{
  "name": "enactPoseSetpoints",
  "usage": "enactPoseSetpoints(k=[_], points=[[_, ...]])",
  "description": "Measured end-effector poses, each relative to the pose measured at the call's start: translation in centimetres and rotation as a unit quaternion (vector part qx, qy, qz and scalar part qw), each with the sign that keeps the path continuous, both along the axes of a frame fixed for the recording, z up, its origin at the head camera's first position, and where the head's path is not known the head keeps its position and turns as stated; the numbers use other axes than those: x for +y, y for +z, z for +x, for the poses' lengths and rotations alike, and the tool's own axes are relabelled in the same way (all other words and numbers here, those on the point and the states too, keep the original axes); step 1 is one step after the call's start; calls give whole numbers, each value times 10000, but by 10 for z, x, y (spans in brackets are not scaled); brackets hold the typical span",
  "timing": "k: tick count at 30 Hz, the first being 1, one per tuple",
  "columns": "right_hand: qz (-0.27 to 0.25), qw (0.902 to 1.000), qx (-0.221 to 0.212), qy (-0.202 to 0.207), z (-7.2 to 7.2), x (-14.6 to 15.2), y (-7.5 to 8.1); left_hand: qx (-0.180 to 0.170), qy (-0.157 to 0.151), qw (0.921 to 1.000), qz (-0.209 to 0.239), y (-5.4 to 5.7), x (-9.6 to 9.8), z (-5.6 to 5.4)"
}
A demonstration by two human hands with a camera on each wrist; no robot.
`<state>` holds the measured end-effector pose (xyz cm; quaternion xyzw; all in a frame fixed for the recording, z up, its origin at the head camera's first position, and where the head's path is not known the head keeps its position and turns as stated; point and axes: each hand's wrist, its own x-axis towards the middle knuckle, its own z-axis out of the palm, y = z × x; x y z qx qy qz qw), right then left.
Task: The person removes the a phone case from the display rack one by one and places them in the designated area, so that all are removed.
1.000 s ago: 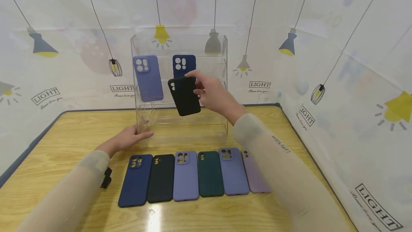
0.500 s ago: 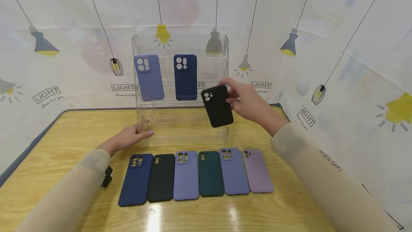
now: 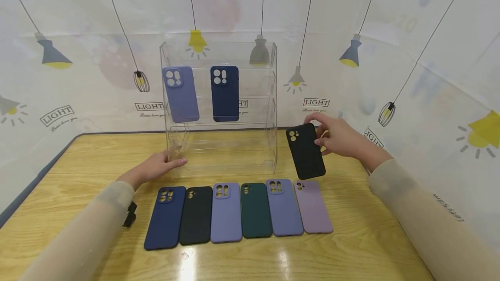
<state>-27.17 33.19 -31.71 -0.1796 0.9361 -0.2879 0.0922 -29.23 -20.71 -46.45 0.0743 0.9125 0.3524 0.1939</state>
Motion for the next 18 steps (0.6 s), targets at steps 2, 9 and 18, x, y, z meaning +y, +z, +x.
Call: enactPoseSetpoints(k=[2, 9, 18], points=[[-1, 9997, -235, -3, -1, 12, -5, 9, -19, 10000, 0, 0, -1, 0], [-316, 9854, -1661, -208, 1, 51, -25, 46, -3, 9999, 89, -2, -1, 0], [-416, 9562, -2884, -272, 10, 87, -54, 259, -141, 9995, -102, -1, -1, -1]])
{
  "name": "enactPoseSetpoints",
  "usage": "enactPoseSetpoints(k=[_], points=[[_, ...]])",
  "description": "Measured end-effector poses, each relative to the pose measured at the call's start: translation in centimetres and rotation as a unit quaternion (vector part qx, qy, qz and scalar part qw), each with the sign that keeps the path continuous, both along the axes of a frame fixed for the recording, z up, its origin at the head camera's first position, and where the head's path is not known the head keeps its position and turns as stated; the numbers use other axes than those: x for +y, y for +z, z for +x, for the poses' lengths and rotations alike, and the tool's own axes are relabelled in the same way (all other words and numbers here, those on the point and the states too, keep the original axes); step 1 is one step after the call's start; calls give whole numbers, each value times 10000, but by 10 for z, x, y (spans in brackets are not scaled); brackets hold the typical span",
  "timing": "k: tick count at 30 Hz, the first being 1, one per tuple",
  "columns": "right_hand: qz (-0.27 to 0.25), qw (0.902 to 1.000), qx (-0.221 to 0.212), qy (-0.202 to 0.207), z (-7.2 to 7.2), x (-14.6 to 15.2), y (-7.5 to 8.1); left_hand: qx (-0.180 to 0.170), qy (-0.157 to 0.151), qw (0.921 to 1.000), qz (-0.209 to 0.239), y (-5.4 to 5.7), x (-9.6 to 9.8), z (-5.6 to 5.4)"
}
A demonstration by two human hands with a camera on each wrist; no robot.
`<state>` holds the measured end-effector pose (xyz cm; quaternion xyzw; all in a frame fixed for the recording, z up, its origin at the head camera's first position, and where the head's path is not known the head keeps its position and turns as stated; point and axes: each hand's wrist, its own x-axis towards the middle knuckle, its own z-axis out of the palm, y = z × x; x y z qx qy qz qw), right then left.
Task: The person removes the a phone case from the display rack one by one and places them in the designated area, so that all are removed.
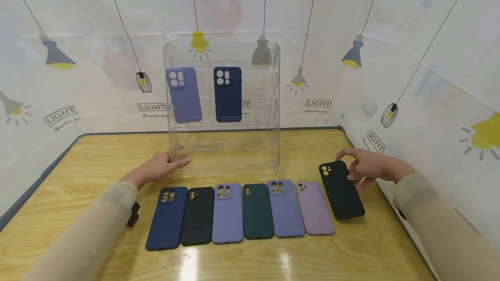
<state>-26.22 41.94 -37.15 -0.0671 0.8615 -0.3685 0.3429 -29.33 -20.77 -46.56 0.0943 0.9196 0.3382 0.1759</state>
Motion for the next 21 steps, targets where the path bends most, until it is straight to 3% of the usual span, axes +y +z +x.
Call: enactPoseSetpoints(k=[13, 21], points=[[-270, 9983, -480, -208, 9, 19, -39, 154, -25, 9996, -255, 1, 1, 0], [-84, 9995, -274, -122, 11, 19, -50, 153, 16, 9996, -227, 1, 2, 2]])
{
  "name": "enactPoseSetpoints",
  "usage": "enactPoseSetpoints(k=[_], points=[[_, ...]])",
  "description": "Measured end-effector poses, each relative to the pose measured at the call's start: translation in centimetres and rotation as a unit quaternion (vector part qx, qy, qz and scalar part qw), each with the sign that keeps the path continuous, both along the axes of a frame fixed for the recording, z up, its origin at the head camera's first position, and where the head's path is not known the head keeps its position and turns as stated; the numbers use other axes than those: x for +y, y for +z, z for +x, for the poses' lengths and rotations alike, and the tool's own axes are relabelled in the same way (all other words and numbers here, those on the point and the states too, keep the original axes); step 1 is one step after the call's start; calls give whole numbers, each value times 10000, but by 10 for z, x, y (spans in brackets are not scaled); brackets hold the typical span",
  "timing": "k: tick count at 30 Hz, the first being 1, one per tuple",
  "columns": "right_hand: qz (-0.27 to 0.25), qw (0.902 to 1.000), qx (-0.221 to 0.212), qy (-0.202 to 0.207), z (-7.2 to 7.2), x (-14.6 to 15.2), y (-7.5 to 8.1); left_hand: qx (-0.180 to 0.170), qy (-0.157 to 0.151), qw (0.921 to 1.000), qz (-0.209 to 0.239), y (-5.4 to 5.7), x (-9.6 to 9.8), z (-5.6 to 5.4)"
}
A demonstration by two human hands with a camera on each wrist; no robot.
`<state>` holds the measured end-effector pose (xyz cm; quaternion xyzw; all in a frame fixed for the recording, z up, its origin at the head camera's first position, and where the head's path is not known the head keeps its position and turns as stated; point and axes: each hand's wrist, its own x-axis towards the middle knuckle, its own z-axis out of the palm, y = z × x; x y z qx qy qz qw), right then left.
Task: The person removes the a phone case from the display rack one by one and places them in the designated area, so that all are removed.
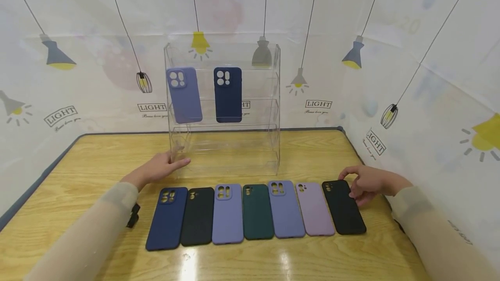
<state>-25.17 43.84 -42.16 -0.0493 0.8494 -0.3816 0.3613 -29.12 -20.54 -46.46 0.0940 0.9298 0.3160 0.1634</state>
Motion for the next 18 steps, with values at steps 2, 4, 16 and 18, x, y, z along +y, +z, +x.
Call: enactPoseSetpoints(k=[2, 4, 16, 18], points=[[35, 10000, 48, -20, 0, -1, -1, 35, 2, 10000, -3, -1, 0, 0], [75, 9999, 93, -39, 0, -2, -1, 44, 7, 10000, -1, -1, 0, -1], [204, 9996, 120, -166, 1, -4, 6, -154, 33, 9999, -13, -2, -2, -3], [228, 9995, 139, -157, 0, -4, 7, -151, 38, 9999, -24, -2, -2, -3]])
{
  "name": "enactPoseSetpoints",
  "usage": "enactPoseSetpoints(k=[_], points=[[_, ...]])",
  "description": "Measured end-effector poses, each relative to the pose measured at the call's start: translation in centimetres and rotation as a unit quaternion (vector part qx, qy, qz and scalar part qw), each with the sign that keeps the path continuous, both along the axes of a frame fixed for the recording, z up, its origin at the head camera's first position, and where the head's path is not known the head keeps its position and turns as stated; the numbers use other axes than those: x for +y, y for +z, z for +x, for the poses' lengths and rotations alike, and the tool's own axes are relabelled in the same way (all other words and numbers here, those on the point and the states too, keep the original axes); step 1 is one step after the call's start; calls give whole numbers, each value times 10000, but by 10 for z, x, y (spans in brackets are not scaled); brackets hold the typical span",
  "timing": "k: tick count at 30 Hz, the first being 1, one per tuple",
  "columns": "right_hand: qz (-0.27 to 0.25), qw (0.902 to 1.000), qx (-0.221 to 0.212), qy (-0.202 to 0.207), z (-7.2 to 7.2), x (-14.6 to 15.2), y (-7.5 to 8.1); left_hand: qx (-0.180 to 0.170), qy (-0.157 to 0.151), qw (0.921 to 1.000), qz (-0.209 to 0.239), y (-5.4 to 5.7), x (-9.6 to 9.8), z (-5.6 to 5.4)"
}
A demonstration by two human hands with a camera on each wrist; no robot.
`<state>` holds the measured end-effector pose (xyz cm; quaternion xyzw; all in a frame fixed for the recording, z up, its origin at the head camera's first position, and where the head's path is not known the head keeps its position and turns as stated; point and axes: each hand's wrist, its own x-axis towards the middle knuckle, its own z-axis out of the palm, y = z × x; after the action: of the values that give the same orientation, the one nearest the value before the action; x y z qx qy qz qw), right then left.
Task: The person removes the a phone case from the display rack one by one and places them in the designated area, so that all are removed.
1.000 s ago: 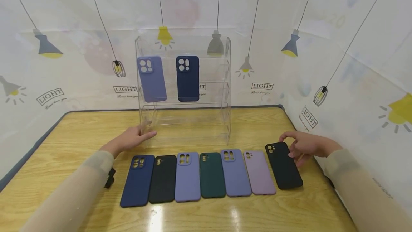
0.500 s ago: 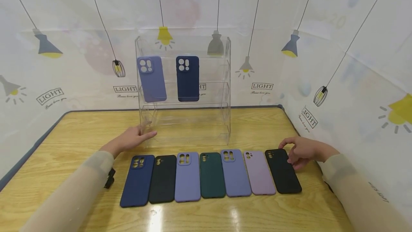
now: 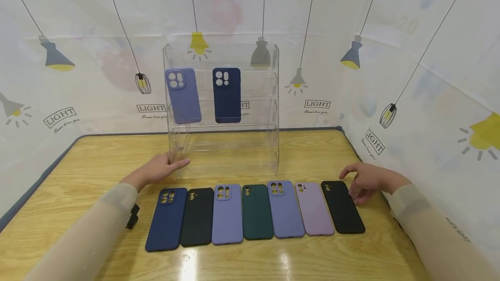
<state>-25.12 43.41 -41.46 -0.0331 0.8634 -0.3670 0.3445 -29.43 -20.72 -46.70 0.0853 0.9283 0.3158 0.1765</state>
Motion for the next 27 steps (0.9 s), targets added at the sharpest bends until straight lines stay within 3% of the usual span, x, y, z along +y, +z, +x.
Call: enactPoseSetpoints(k=[7, 13, 20, 27], points=[[246, 9997, 79, 55, -5, -6, 8, 1, -11, 10000, 34, -2, -1, 0], [416, 9987, 218, 194, -15, -15, 25, -50, 16, 10000, 57, -2, 0, 0], [491, 9968, 448, 447, -34, -41, 65, -49, 1, 9999, 88, 0, -1, 1], [568, 9891, 1058, 858, -55, -82, 112, -35, -17, 10000, 74, -1, -1, 0]])
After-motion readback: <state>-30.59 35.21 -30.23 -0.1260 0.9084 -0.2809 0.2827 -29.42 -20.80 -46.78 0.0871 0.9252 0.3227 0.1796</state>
